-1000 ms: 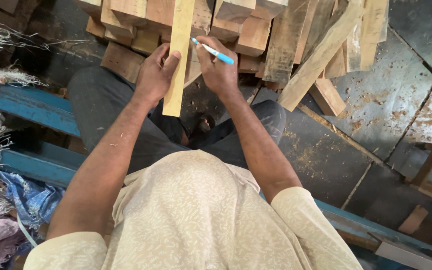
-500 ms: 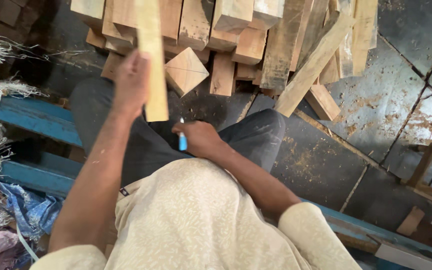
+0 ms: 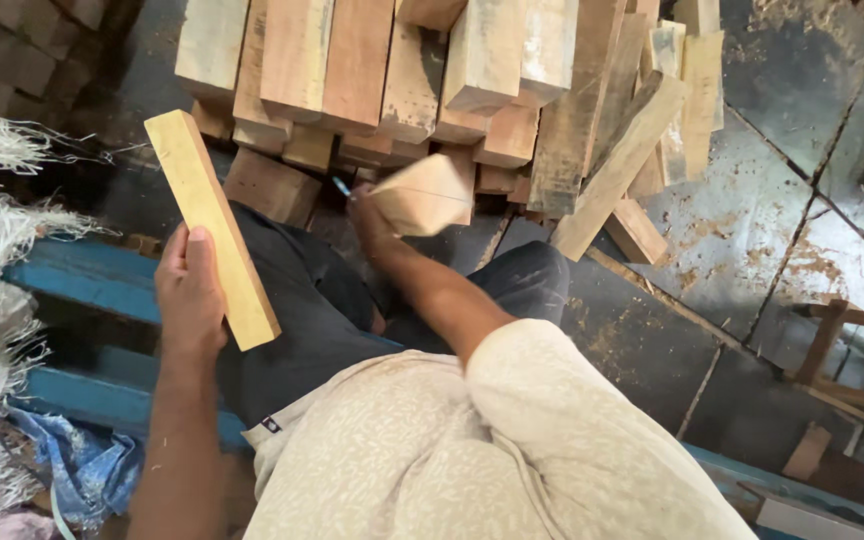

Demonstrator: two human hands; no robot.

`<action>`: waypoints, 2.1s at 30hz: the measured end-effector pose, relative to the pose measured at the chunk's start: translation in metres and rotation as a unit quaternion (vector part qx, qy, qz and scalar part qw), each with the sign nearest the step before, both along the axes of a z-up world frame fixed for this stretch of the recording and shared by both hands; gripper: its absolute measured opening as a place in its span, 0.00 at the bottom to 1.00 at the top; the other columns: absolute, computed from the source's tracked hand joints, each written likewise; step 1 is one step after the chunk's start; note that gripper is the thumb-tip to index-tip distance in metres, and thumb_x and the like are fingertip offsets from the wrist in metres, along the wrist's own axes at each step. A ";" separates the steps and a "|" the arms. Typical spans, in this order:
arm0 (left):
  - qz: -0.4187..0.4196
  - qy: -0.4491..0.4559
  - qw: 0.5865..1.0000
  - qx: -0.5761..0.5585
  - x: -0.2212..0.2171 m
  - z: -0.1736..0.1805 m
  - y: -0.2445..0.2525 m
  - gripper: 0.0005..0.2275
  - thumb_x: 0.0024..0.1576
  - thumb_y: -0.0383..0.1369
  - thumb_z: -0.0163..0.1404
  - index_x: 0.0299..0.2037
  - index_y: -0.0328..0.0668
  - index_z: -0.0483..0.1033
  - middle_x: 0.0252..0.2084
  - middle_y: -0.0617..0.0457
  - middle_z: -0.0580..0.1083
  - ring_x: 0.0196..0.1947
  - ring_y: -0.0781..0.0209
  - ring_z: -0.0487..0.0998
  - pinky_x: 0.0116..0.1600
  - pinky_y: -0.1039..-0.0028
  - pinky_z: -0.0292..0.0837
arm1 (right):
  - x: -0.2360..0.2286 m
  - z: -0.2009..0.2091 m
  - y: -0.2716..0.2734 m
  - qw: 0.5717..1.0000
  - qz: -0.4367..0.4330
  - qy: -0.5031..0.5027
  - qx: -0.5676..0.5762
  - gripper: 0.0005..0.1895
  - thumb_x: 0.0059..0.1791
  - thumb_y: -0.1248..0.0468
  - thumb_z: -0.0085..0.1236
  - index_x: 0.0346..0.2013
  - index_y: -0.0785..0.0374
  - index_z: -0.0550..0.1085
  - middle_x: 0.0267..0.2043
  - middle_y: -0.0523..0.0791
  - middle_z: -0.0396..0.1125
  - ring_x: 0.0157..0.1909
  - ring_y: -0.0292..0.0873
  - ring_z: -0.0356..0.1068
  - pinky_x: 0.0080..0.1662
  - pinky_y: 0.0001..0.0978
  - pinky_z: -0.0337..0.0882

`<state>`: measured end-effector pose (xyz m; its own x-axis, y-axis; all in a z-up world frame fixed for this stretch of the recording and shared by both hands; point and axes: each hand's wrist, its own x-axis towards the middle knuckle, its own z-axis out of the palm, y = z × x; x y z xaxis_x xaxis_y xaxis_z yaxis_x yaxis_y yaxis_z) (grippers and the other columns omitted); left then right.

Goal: The person sits cross-legged on the floor and marks a wooden plank with a blue marker. They hold the plank in their left hand and draw lines along its length with their right hand, occasionally adjusting the plank's position.

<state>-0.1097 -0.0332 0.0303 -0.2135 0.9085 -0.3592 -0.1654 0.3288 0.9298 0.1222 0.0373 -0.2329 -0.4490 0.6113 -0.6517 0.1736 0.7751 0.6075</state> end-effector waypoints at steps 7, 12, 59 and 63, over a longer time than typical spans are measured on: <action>0.020 -0.099 0.993 0.066 0.005 -0.020 0.023 0.16 0.71 0.41 0.43 0.56 0.35 0.72 0.40 0.59 0.71 0.37 0.72 0.71 0.42 0.77 0.71 | 0.073 0.187 -0.035 0.829 -0.352 0.435 -0.016 0.41 0.41 0.61 0.64 0.65 0.71 0.59 0.58 0.57 0.62 0.57 0.59 0.64 0.59 0.69 0.58; 0.030 -0.131 0.986 0.100 0.021 -0.008 0.039 0.17 0.71 0.42 0.43 0.58 0.35 0.71 0.41 0.58 0.73 0.38 0.71 0.74 0.44 0.77 0.73 | 0.116 0.265 -0.067 0.542 -0.448 0.711 0.016 0.46 0.34 0.60 0.77 0.59 0.68 0.60 0.56 0.59 0.60 0.59 0.63 0.63 0.60 0.53 0.65; -0.253 0.063 0.965 0.029 0.161 -0.007 0.070 0.15 0.67 0.39 0.45 0.55 0.37 0.75 0.40 0.56 0.76 0.39 0.71 0.72 0.46 0.76 0.69 | 0.147 0.195 -0.036 0.126 -0.460 0.876 -0.071 0.22 0.60 0.57 0.46 0.65 0.67 0.69 0.49 0.47 0.72 0.49 0.38 0.73 0.52 0.30 0.77; -0.252 0.111 0.960 0.042 0.162 0.002 0.068 0.15 0.67 0.40 0.44 0.55 0.38 0.75 0.40 0.55 0.77 0.39 0.71 0.74 0.45 0.76 0.71 | 0.131 0.214 -0.022 0.077 -0.446 0.888 -0.087 0.18 0.59 0.61 0.51 0.59 0.70 0.72 0.46 0.48 0.74 0.46 0.38 0.74 0.49 0.30 0.76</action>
<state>0.0521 0.0351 0.0321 0.1991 0.9402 -0.2762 0.2004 0.2368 0.9507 0.2533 0.0153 -0.0191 0.2441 0.9664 -0.0806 -0.1055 -0.0561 -0.9928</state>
